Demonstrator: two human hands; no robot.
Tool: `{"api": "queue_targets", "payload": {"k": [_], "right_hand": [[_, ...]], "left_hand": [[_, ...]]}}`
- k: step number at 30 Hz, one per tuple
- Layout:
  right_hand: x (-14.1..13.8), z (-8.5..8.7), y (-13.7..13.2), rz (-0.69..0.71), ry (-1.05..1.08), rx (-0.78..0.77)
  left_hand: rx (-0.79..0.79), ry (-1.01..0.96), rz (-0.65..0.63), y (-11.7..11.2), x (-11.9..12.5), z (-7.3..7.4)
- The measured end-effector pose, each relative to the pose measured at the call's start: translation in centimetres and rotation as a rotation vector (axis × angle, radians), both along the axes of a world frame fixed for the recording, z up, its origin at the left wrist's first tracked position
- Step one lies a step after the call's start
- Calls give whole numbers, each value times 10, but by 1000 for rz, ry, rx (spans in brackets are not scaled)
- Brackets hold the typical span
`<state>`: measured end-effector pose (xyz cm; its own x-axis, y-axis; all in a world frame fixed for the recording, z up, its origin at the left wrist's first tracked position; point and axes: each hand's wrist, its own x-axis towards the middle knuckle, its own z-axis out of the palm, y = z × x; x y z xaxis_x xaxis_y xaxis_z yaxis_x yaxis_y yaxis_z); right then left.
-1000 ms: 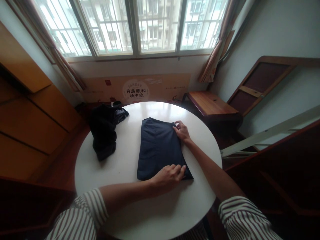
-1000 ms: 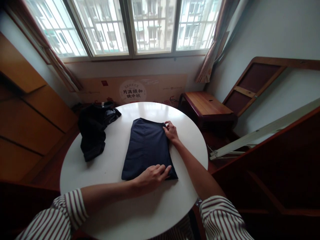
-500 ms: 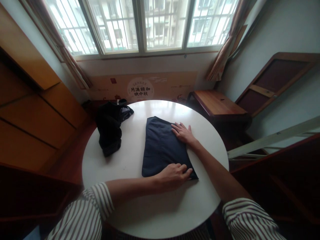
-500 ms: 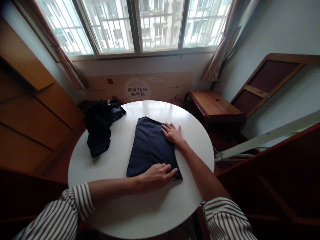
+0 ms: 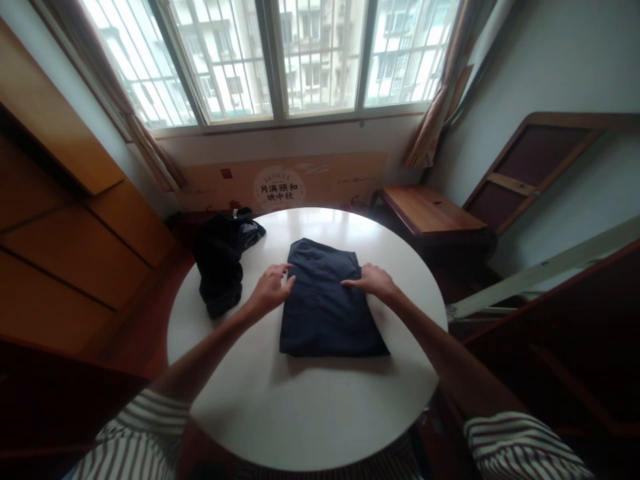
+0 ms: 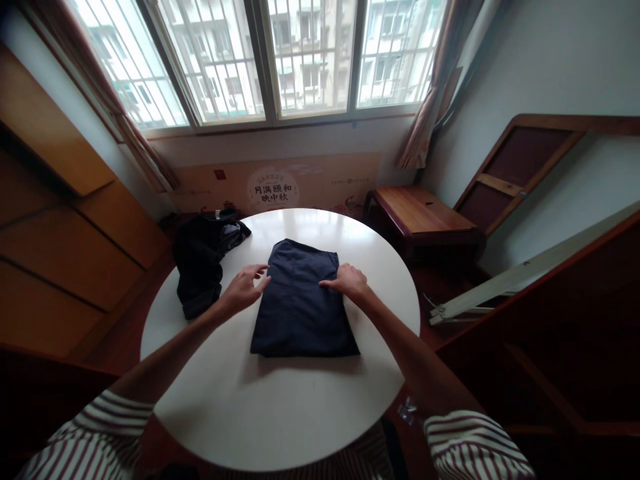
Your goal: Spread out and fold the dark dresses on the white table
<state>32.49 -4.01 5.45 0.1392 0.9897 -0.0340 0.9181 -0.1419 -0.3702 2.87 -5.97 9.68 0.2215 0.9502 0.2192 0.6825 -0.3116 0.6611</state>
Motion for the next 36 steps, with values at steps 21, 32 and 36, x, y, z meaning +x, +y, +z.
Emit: {"api": "queue_targets", "payload": {"k": [21,32,36], "right_hand": [[-10,17,-61,16,1322,38],[-22,86,-73,103,1341,254],[-20,41,-28,-79,1278,-133]], "left_hand": [[-435,-715,-89,-6,-3,-20],[-384,-833,-71,-18,-12,53],[-625,-720,58,20,-12,1]]}}
